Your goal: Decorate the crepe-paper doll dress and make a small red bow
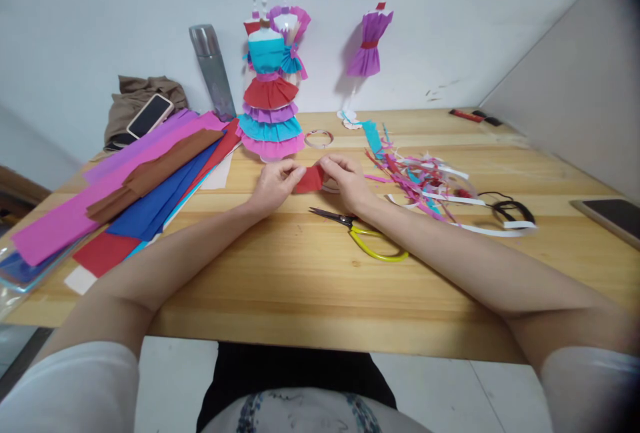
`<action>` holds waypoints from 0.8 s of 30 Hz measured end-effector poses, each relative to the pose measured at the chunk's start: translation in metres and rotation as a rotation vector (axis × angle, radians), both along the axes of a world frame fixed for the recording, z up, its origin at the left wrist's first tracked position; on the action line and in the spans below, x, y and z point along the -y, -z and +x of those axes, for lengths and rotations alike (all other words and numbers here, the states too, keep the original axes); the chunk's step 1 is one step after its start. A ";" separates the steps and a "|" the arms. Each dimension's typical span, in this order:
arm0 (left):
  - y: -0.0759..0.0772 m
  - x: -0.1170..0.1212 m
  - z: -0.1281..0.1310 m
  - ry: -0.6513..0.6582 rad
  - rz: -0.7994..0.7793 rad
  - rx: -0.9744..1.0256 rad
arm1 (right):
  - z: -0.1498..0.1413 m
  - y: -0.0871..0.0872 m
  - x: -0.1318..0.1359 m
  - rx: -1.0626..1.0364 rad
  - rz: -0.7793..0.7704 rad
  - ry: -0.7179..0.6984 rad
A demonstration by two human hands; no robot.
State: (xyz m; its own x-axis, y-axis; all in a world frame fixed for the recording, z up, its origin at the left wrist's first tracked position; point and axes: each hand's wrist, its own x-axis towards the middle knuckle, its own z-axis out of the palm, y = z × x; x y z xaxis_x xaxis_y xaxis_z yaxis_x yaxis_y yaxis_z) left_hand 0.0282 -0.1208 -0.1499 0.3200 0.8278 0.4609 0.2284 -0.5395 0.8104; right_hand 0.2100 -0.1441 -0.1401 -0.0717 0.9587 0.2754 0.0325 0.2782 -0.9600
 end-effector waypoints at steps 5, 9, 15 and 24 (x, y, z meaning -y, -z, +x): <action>-0.004 0.001 0.001 0.007 -0.194 0.100 | 0.000 0.004 -0.003 -0.026 -0.067 -0.013; -0.006 0.000 0.002 0.026 -0.309 0.163 | 0.001 0.007 -0.006 -0.060 -0.101 -0.005; -0.005 -0.002 0.004 0.061 -0.395 0.235 | 0.001 0.004 -0.003 -0.062 -0.149 -0.067; -0.003 -0.003 0.003 0.144 -0.536 0.313 | 0.001 0.002 -0.001 -0.017 -0.143 -0.088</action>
